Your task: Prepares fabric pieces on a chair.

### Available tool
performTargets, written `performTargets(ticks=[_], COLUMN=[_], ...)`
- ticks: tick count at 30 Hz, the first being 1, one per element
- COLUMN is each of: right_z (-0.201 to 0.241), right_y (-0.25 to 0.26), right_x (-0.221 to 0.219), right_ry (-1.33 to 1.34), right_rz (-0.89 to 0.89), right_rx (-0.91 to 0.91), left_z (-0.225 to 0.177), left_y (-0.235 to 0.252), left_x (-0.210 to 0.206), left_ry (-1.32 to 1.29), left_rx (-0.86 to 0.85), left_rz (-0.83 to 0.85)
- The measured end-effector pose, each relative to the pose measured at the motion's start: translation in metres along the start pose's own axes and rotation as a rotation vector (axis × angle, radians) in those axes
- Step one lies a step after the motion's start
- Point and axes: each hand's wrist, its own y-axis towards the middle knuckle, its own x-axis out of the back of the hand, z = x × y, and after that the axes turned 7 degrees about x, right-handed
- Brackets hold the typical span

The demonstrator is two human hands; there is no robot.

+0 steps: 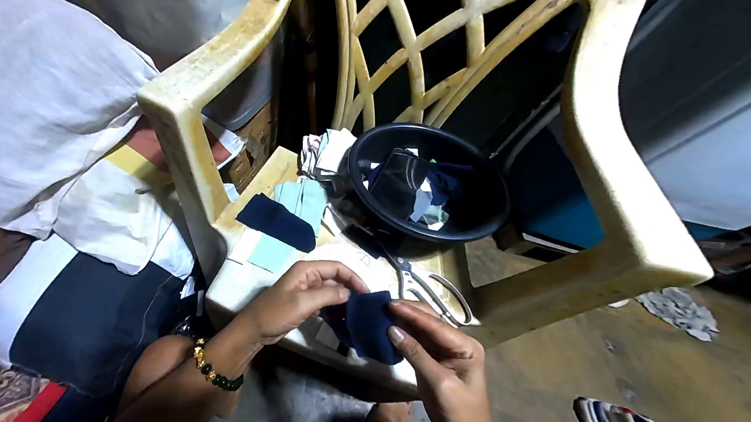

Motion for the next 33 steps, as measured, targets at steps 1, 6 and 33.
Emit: performTargets(ticks=[1, 6, 33], right_z=[0.001, 0.005, -0.003], right_y=[0.0, 0.0, 0.002], right_x=[-0.001, -0.001, 0.012], right_ry=[-0.004, -0.011, 0.156], right_rz=[0.002, 0.041, -0.057], right_rx=[-0.006, -0.054, -0.145], left_z=[0.0, 0.0, -0.001], left_y=[0.0, -0.002, 0.0], left_x=[0.0, -0.009, -0.017], left_ry=[0.012, 0.059, -0.06], left_rx=[0.0, -0.043, 0.025], left_rz=[0.005, -0.067, -0.171])
